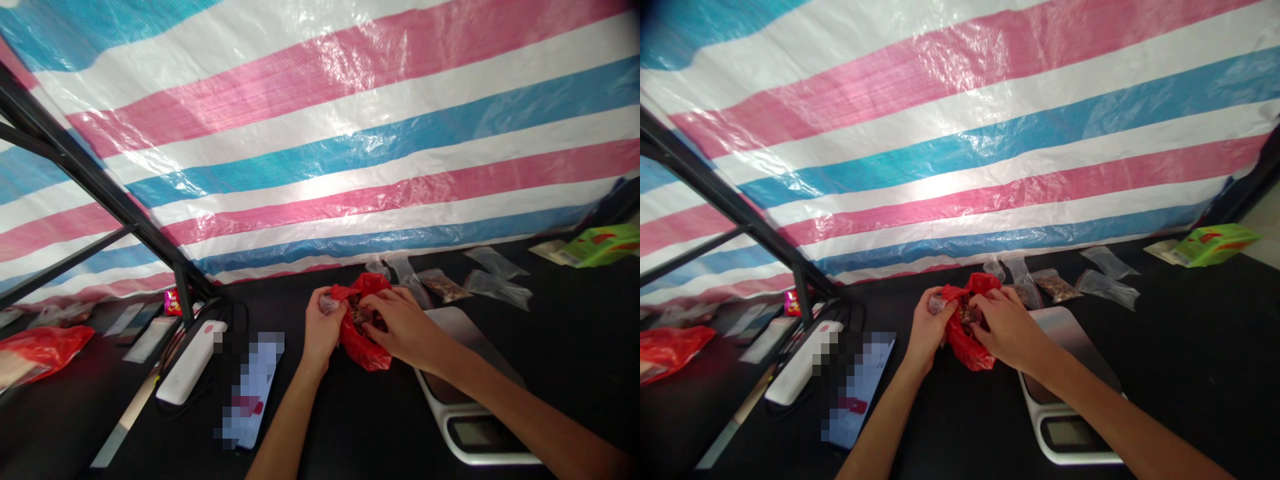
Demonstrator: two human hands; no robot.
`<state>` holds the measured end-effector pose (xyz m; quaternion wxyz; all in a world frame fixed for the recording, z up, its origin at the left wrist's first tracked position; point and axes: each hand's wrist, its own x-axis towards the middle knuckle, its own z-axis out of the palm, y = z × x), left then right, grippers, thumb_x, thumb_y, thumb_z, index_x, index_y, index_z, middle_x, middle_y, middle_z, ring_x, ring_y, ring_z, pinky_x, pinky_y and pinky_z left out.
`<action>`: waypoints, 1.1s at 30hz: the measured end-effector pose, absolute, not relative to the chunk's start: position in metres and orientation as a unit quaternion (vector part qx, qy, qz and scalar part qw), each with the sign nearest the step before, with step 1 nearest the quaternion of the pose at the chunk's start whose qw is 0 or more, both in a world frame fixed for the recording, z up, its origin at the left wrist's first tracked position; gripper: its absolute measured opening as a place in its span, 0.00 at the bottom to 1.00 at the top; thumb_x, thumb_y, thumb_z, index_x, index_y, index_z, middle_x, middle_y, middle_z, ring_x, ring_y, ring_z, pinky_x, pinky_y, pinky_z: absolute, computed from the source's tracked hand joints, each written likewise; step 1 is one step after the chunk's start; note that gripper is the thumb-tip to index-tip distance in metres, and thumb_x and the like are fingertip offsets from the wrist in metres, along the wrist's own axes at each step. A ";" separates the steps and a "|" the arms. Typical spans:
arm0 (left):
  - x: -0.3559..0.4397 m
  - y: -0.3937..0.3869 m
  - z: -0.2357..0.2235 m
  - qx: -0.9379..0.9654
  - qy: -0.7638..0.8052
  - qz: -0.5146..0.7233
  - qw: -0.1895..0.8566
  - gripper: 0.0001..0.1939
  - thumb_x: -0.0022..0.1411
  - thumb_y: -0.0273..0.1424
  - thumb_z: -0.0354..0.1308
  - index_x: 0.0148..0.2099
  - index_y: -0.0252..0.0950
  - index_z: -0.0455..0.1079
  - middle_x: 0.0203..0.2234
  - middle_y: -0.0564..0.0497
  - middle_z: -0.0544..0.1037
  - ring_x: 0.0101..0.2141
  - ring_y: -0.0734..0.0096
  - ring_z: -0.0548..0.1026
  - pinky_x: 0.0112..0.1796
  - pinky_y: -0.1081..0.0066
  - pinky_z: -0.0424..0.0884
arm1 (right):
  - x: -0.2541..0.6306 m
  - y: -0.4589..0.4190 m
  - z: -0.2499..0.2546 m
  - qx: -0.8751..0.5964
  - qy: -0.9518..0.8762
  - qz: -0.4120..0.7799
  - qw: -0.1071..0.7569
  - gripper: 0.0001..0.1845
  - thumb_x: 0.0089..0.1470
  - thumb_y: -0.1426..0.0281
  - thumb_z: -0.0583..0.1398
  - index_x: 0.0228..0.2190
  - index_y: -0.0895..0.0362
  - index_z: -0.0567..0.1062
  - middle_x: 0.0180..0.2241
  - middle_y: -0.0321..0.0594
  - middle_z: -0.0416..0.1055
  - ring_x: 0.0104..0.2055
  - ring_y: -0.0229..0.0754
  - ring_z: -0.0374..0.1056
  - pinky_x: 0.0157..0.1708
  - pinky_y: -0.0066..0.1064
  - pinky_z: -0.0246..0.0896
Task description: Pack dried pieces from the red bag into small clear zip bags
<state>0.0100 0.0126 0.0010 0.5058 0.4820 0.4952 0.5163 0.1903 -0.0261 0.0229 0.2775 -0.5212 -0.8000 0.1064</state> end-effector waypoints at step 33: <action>-0.003 0.001 0.008 0.804 0.423 0.363 0.205 0.26 0.66 0.26 0.60 0.65 0.40 0.64 0.54 0.45 0.75 0.53 0.55 0.70 0.55 0.55 0.66 | 0.197 -0.027 0.041 -0.413 -0.838 0.094 0.345 0.19 0.67 0.66 0.62 0.58 0.49 0.74 0.52 0.46 0.74 0.55 0.51 0.71 0.56 0.44 0.68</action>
